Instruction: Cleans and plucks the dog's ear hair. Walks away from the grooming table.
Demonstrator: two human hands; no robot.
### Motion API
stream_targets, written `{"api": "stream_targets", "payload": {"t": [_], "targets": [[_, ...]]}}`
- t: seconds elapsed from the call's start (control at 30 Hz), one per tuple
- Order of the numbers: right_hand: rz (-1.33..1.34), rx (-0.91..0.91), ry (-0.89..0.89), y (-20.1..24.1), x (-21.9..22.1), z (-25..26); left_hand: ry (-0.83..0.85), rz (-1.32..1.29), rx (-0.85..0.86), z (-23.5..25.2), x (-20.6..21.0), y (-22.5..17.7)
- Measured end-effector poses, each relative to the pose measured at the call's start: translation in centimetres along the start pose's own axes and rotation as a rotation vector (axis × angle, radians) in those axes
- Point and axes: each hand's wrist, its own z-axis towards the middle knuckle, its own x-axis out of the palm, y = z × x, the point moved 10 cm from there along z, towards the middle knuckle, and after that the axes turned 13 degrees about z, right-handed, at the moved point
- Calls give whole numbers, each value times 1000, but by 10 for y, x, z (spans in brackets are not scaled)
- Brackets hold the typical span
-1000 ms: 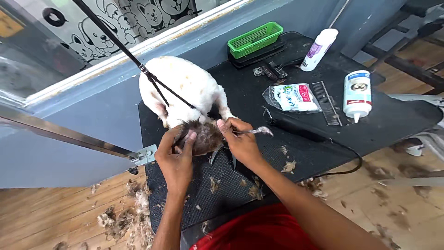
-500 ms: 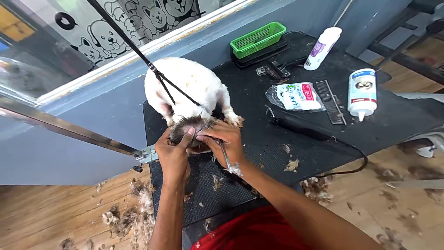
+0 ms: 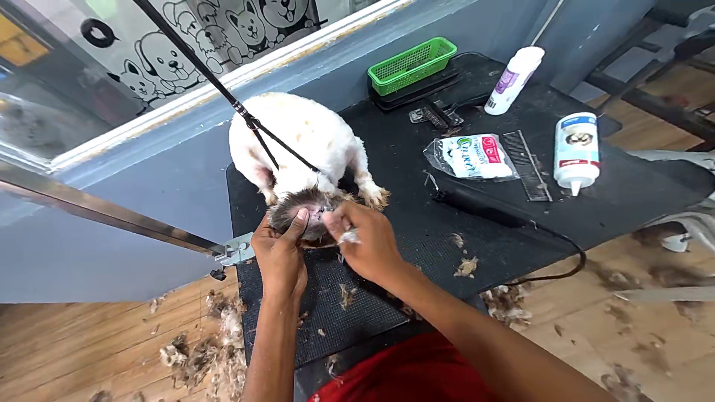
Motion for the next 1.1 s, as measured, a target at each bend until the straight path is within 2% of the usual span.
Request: {"api": "stream_targets", "payload": {"t": [0.07,0.13,0.2,0.27,0.33,0.43,0.5,0.6,0.73,0.8,0.87,0.93,0.97,1.03,1.1], "targets": [[-79,-74,-14,13,8,6,-4,-11,7,1,1,0],[-39,-224,-9,33,11,1,-10,-19,13,2,0,2],[125,-403,81,57,11,-15,-14,-31,12,2,-1,0],[270,-464,135,71,7,-34,-23,-23,3,1,-1,0],[283,-336,57,55,-4,-33,-11,-39,-9,2,0,2],[206,-42,-54,12,-17,-10,2,-28,-17,2,3,1],[136,54,-39,-4,-11,4,14,-45,-17,2,5,1],[24,10,-29,-9,-2,19,13,-57,-4,3,8,0],[214,178,-233,-38,-20,35,-27,-79,6,4,6,0],[202,103,-139,-20,-17,34,-47,-90,4,5,5,-1],[44,-1,9,1,0,32,-59,-67,19,4,6,-2],[-55,-104,-17,10,4,36,-70,-14,54,5,7,-7],[5,-77,-62,6,-1,39,-71,8,66,5,8,-10],[205,120,-187,-15,-16,40,-90,33,65,2,7,-14],[259,230,-240,-25,-26,39,-103,21,43,0,6,-15]]}}
